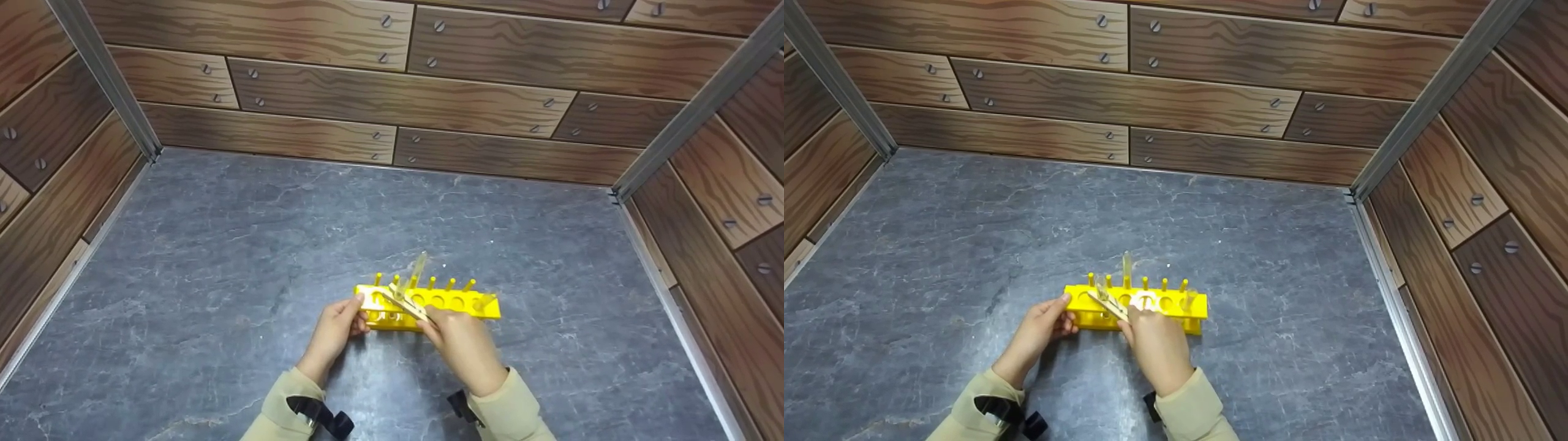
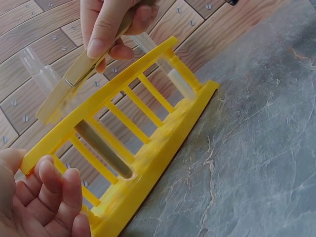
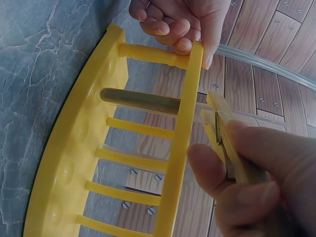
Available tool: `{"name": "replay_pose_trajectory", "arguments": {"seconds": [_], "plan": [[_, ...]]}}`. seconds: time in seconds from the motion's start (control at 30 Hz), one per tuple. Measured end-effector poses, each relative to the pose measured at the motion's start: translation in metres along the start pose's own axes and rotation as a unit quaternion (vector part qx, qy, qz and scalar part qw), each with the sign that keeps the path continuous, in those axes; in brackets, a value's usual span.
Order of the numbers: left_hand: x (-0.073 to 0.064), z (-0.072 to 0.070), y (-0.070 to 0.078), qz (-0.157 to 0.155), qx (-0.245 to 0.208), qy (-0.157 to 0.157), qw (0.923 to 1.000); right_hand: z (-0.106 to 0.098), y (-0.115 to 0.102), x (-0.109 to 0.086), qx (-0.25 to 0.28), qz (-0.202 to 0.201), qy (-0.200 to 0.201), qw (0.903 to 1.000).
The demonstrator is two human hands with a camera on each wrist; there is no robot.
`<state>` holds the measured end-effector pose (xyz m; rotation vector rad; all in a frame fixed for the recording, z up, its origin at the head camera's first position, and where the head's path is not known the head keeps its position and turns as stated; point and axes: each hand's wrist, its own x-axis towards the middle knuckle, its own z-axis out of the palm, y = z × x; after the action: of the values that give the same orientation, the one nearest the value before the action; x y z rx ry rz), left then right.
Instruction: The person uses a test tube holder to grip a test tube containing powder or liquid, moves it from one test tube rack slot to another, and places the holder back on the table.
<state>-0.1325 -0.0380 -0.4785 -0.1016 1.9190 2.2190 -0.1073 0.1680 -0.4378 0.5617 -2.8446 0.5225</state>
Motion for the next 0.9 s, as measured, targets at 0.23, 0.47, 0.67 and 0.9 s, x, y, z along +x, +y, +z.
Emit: {"name": "replay_pose_trajectory", "arguments": {"seconds": [0.23,0.47,0.67,0.9], "plan": [[0.0002,-0.0005,-0.0017,-0.002,-0.002,-0.001,1.0000,0.0037,0.0013,-0.0001,0.000,-0.004,0.010,0.9999],[0.0010,-0.0005,-0.0011,-0.005,-0.004,-0.003,1.0000,0.0048,0.0020,0.0005,0.007,0.004,0.004,1.0000],[0.0012,-0.0003,-0.0004,-0.005,0.005,-0.001,1.0000,0.0044,0.0031,0.0002,0.004,-0.004,0.006,1.0000],[0.0006,-0.0004,-0.0005,-0.005,0.008,0.000,1.0000,0.0047,0.0037,0.0004,-0.009,-0.016,0.014,0.9997]]}}
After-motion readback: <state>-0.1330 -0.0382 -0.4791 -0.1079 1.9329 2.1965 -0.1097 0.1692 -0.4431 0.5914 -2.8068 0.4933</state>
